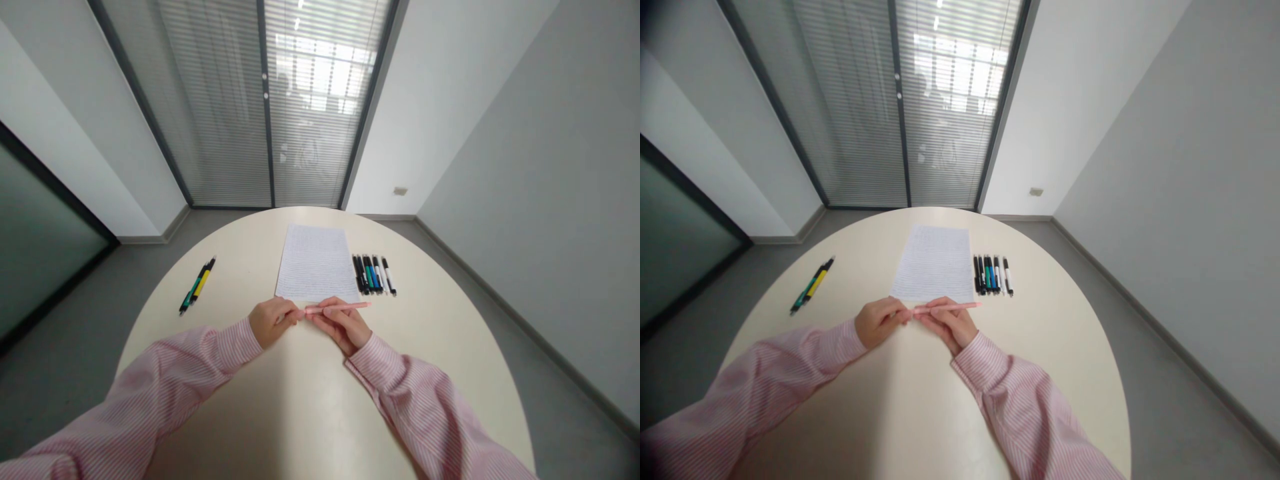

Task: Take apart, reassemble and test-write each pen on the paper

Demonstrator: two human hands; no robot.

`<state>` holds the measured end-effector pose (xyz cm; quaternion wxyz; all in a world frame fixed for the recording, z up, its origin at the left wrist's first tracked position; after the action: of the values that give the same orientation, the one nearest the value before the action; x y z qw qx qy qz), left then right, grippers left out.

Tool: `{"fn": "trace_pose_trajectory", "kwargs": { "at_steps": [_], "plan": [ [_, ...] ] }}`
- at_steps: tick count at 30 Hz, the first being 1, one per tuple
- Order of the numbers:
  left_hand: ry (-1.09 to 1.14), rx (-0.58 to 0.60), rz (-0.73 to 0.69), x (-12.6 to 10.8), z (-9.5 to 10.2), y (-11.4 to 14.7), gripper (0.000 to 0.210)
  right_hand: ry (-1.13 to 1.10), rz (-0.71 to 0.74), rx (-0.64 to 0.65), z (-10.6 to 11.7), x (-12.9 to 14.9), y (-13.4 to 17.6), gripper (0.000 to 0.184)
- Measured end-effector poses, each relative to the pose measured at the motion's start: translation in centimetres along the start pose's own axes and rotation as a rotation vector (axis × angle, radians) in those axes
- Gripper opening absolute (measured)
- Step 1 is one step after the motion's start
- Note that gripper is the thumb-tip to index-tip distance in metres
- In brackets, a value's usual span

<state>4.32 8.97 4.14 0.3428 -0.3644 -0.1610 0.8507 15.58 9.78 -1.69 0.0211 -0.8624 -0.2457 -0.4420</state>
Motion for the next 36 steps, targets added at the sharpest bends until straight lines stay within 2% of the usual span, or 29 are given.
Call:
{"fn": "trace_pose_trajectory", "kwargs": {
  "at_steps": [2, 3, 7, 12, 18, 23, 26, 30, 33, 36],
  "plan": [
    [0.018, -0.008, 0.045, 0.2, 0.2, 0.0, 0.013, 0.007, -0.001, -0.002, 0.0, 0.0, 0.0, 0.018],
    [0.027, -0.015, 0.058, 0.1, 0.3, 0.0, 0.014, 0.008, -0.002, -0.003, 0.1, 0.1, 0.0, 0.017],
    [0.015, -0.042, 0.017, -0.9, 0.9, -0.2, 0.01, 0.007, -0.006, 0.001, 0.2, 0.0, -0.1, 0.015],
    [-0.026, 0.013, -0.015, -1.2, 0.6, -0.3, 0.016, -0.026, 0.0, 0.002, 0.2, 0.0, -0.1, 0.014],
    [0.025, 0.052, 0.025, -0.7, 0.0, -0.1, 0.024, -0.033, -0.022, 0.023, -0.2, -0.1, 0.1, 0.014],
    [0.094, 0.097, 0.079, -0.2, -0.3, 0.0, 0.038, -0.037, 0.006, 0.005, 0.2, 0.0, 0.1, 0.013],
    [0.117, 0.071, 0.122, 0.1, 0.0, 0.0, 0.034, -0.038, 0.019, -0.018, 0.5, 0.0, 0.0, 0.014],
    [0.039, 0.012, 0.113, 0.2, 0.5, 0.0, 0.02, -0.052, 0.021, -0.017, 0.6, 0.1, 0.0, 0.015],
    [-0.075, -0.049, 0.107, 0.8, 1.2, 0.1, 0.015, -0.079, 0.032, -0.049, 1.1, 0.3, -0.1, 0.013],
    [-0.281, -0.114, 0.094, 1.4, 1.9, 0.3, 0.016, -0.088, 0.028, -0.071, 1.5, 0.2, -0.2, 0.012]
  ]
}}
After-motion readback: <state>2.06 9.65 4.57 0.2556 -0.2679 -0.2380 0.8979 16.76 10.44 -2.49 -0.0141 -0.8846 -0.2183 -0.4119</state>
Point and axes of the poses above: each hand's wrist, its own y-axis away from the middle knuckle, its own z-axis out of the back of the hand, x = y × z, the point moved 10 cm from there along -y, towards the middle knuckle, and after that the axes turned 2 degrees about -z, right-handed, at the moved point
